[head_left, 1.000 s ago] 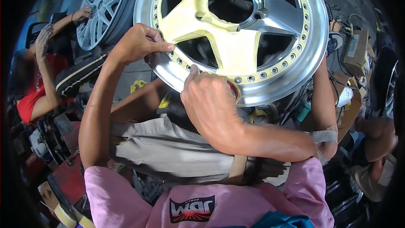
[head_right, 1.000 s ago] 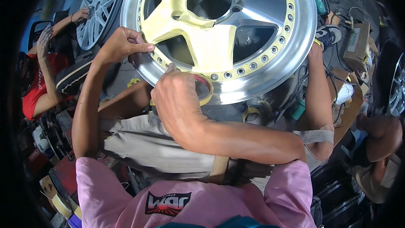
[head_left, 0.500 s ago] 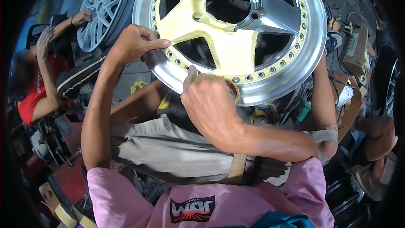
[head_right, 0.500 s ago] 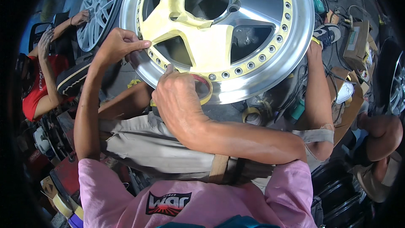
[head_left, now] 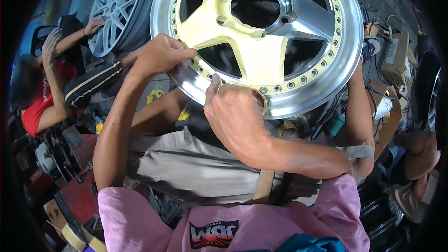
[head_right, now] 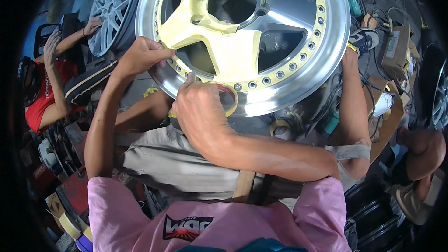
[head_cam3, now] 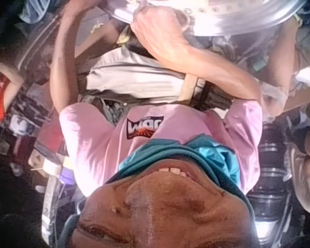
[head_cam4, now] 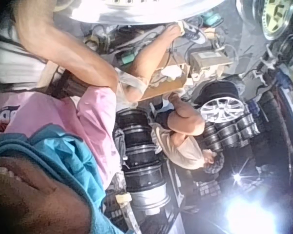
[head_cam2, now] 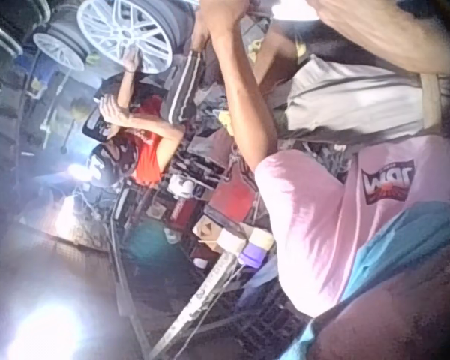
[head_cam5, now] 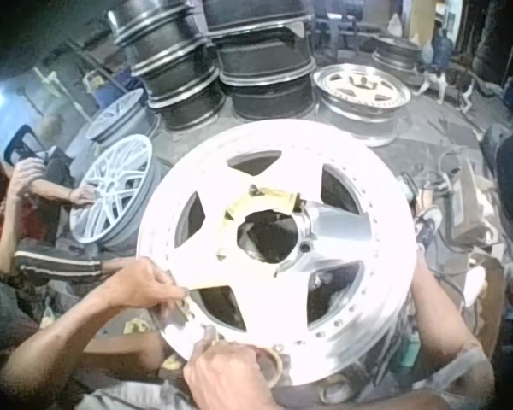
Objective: The person applies masking tape to the spokes and center of a car wheel rim by hand, tearing off sections of tape and pressing them onto the yellow-painted surfaces.
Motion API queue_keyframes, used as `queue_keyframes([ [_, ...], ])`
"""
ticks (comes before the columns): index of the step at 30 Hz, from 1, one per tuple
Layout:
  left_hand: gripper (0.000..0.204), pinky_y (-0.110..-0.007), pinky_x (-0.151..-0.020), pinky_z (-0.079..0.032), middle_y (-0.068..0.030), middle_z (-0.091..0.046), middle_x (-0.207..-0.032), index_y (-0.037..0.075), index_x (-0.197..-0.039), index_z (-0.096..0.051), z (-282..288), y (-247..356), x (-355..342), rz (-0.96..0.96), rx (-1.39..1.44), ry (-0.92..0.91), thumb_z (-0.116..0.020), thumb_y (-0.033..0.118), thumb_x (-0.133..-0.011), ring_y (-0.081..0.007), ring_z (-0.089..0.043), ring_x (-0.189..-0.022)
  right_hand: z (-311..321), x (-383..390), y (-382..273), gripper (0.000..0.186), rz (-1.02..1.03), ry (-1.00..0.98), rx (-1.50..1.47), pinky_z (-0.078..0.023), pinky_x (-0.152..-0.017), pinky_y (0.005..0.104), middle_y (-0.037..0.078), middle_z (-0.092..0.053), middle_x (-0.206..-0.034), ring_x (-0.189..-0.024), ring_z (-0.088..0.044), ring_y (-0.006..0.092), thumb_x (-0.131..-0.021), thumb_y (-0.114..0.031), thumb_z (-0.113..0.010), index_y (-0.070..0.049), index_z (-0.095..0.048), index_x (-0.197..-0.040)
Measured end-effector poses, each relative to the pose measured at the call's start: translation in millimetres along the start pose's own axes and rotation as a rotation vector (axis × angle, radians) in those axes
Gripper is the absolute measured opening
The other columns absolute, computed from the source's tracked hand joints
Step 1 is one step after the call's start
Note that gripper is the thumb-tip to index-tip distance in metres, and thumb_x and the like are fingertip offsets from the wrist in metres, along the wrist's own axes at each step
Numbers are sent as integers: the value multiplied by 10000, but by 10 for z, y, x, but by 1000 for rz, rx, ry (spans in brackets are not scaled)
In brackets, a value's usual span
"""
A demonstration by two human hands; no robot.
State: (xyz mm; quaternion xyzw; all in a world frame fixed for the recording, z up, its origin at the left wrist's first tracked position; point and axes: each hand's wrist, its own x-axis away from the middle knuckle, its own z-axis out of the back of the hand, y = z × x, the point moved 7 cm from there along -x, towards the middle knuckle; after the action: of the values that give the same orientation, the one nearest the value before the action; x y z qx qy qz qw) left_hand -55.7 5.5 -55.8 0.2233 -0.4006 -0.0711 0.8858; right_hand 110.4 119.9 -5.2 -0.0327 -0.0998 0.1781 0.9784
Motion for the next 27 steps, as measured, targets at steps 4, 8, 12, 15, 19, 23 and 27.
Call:
queue_keyframes([
  [4, 391, -283, -535, -532, -42, -674, -595, -7, -743, -763, -34, 68, -18, 6, -122, 55, -763, 368, -855, -135, -655, -529, 19, 8, 8, 494, 2, 20, -2, -472, -537, 315, 22, -673, -721, -660, -657, 143, -897, -153, -624, 55, -652, -1344],
  [8, 400, -262, -522, -503, -28, -665, -607, 0, -730, -753, 35, 55, 24, -21, -180, 31, -770, 372, -878, -109, -624, -521, 0, 8, -11, 490, -5, 42, -32, -467, -542, 314, 27, -674, -720, -662, -654, 142, -900, -149, -618, 57, -651, -1344],
  [12, 392, -217, -491, -407, 6, -632, -629, 8, -768, -735, 464, 91, 177, -132, 26, 190, -776, 350, -955, -41, -530, -527, -26, 27, 8, 517, -28, 71, 27, -357, -557, 305, -78, -559, -706, -662, -563, 97, -1014, -327, -569, 63, -656, -1341],
  [15, 350, -215, -489, -406, 12, -642, -644, 1, -797, -739, 449, 35, 198, -180, 32, 189, -807, 313, -940, -41, -528, -521, -8, 27, 9, 515, -23, 67, 19, -357, -559, 304, -78, -565, -714, -665, -568, 96, -993, -305, -585, 62, -652, -1347],
  [19, 395, -303, -555, -482, -67, -661, -632, -37, -864, -778, 212, 150, 127, -151, -181, 64, -836, 353, -891, -124, -599, -564, -9, 31, -1, 517, -10, 31, 36, -360, -559, 303, -70, -581, -724, -670, -580, 97, -947, -246, -606, 59, -640, -1363],
  [23, 431, -336, -606, -533, -114, -707, -662, -33, -864, -786, 229, 140, 47, -138, -292, 73, -849, 394, -865, -184, -671, -593, 11, 49, 22, 522, -52, 45, 17, -382, -562, 300, -43, -615, -734, -673, -602, 108, -923, -208, -608, 60, -633, -1370],
  [27, 427, -302, -541, -487, -62, -660, -613, -34, -833, -777, 193, 180, 70, -136, -279, 73, -858, 383, -871, -95, -597, -565, 21, 89, 57, 519, -67, 67, -29, -404, -564, 303, -17, -631, -738, -669, -613, 122, -915, -199, -611, 58, -638, -1365],
])
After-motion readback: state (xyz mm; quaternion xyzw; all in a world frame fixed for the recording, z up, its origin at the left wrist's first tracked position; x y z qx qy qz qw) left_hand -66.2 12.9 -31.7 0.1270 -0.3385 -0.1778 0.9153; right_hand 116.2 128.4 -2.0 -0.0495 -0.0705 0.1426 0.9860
